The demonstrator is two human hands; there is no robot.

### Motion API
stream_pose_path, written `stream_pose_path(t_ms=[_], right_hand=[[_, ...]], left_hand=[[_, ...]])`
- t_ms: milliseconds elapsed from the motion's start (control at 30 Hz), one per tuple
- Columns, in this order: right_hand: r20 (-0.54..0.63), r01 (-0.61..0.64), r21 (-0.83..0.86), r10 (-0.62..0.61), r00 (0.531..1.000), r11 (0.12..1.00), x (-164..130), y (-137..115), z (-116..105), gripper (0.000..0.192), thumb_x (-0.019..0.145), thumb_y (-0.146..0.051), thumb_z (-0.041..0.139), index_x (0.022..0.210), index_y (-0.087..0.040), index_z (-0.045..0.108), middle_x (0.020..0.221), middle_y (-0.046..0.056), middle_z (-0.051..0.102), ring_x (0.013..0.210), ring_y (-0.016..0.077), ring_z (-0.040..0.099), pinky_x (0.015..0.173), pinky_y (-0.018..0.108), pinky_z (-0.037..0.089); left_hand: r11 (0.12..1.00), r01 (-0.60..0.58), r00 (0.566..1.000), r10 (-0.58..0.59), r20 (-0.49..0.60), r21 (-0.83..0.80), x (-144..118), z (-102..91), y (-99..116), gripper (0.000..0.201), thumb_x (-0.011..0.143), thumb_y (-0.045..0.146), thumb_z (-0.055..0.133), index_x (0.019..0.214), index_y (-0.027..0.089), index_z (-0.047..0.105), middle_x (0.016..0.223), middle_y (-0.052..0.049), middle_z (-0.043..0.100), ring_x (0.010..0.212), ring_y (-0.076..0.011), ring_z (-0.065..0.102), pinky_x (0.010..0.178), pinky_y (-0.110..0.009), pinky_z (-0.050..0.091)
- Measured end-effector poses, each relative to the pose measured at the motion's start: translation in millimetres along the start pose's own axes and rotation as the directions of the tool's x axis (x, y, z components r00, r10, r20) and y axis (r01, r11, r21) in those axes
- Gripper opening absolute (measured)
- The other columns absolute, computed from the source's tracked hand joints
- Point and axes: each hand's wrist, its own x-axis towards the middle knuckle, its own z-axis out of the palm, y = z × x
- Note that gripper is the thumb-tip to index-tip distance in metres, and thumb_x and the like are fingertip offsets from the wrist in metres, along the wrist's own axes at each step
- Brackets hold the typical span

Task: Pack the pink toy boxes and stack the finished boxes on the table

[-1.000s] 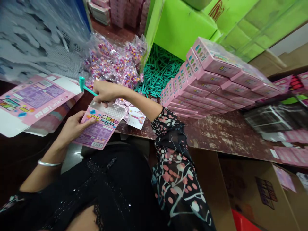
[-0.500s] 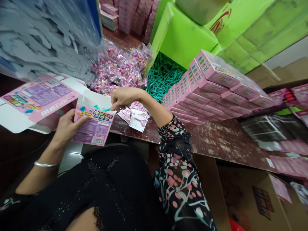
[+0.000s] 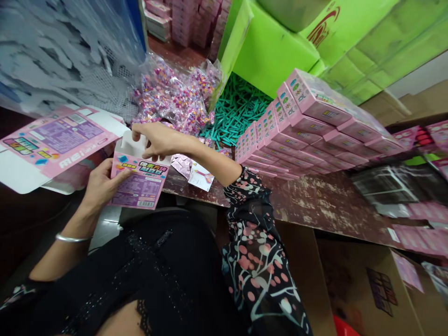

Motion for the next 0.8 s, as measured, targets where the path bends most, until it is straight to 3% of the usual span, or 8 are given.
stream_pose_path(t_ms=[200, 300, 367, 433, 500, 600, 700, 800], right_hand=[[-0.188, 0.001, -0.103, -0.021, 0.982, 0.995, 16, 5, 5, 0.048, 0.122, -0.053, 0.074, 0.153, -0.018, 0.061, 0.118, 0.006, 0.083, 0.093, 0.0194, 0.078, 0.086, 0.026, 0.057], [-0.344, -0.065, -0.160, 0.006, 0.939, 0.985, 20, 28, -14, 0.033, 0.128, -0.042, 0.058, 0.146, -0.015, 0.069, 0.128, 0.010, 0.083, 0.104, 0.0209, 0.075, 0.093, 0.028, 0.055], [-0.416, -0.166, -0.235, 0.055, 0.908, 0.958, 20, 49, -23, 0.030, 0.126, -0.028, 0.051, 0.136, -0.013, 0.075, 0.129, 0.013, 0.083, 0.109, 0.0226, 0.074, 0.098, 0.031, 0.054], [-0.352, -0.234, -0.325, 0.112, 0.929, 0.916, 19, 69, -20, 0.027, 0.119, -0.015, 0.054, 0.125, -0.012, 0.081, 0.124, 0.014, 0.085, 0.111, 0.0243, 0.074, 0.101, 0.034, 0.051], [-0.176, -0.196, -0.402, 0.134, 0.975, 0.894, 23, 82, -5, 0.025, 0.109, -0.008, 0.061, 0.116, -0.012, 0.084, 0.119, 0.014, 0.086, 0.109, 0.0254, 0.074, 0.100, 0.036, 0.050], [0.015, -0.076, -0.442, 0.093, 0.996, 0.894, 39, 83, 29, 0.029, 0.109, -0.008, 0.061, 0.120, -0.013, 0.087, 0.123, 0.017, 0.089, 0.114, 0.0278, 0.078, 0.102, 0.036, 0.052], [-0.003, -0.114, -0.497, 0.130, 0.992, 0.860, 65, 71, 61, 0.036, 0.121, -0.022, 0.061, 0.147, -0.008, 0.081, 0.146, 0.026, 0.087, 0.136, 0.0372, 0.081, 0.115, 0.042, 0.058], [-0.064, -0.185, -0.553, 0.181, 0.982, 0.812, 91, 59, 85, 0.069, 0.119, -0.048, 0.078, 0.167, 0.000, 0.064, 0.160, 0.038, 0.078, 0.152, 0.0481, 0.077, 0.126, 0.052, 0.061]], left_hand=[[0.999, 0.043, 0.999, -0.043, -0.016, 0.019, -2, -2.1, -4, 0.062, 0.079, 0.075, 0.087, 0.107, 0.020, 0.077, 0.106, -0.010, 0.086, 0.092, -0.0254, 0.073, 0.080, -0.035, 0.059], [0.987, 0.108, 0.994, -0.109, 0.004, 0.117, 0, -24.6, -9, 0.066, 0.078, 0.080, 0.084, 0.107, 0.020, 0.079, 0.108, -0.012, 0.086, 0.093, -0.0281, 0.074, 0.081, -0.037, 0.059], [0.962, 0.128, 0.982, -0.157, 0.102, 0.243, 2, -48.6, -17, 0.069, 0.075, 0.084, 0.084, 0.104, 0.022, 0.082, 0.105, -0.013, 0.086, 0.094, -0.0322, 0.076, 0.083, -0.040, 0.060], [0.922, 0.125, 0.940, -0.228, 0.252, 0.365, 2, -73.6, -29, 0.070, 0.069, 0.088, 0.086, 0.099, 0.025, 0.085, 0.101, -0.013, 0.086, 0.096, -0.0376, 0.080, 0.083, -0.042, 0.063], [0.886, 0.136, 0.870, -0.321, 0.374, 0.444, -1, -93.6, -43, 0.072, 0.062, 0.090, 0.089, 0.098, 0.028, 0.088, 0.104, -0.013, 0.089, 0.099, -0.0428, 0.084, 0.082, -0.045, 0.066], [0.854, 0.164, 0.818, -0.397, 0.416, 0.494, -7, -108.7, -57, 0.075, 0.054, 0.091, 0.094, 0.099, 0.031, 0.091, 0.113, -0.014, 0.092, 0.104, -0.0479, 0.087, 0.084, -0.050, 0.071], [0.861, 0.168, 0.833, -0.385, 0.398, 0.481, -11, -109.9, -60, 0.076, 0.052, 0.091, 0.094, 0.097, 0.030, 0.092, 0.112, -0.016, 0.091, 0.103, -0.0476, 0.087, 0.087, -0.053, 0.072], [0.875, 0.170, 0.814, -0.384, 0.435, 0.454, -12, -105.9, -57, 0.074, 0.059, 0.093, 0.091, 0.096, 0.029, 0.093, 0.108, -0.015, 0.090, 0.097, -0.0429, 0.086, 0.085, -0.048, 0.071]])
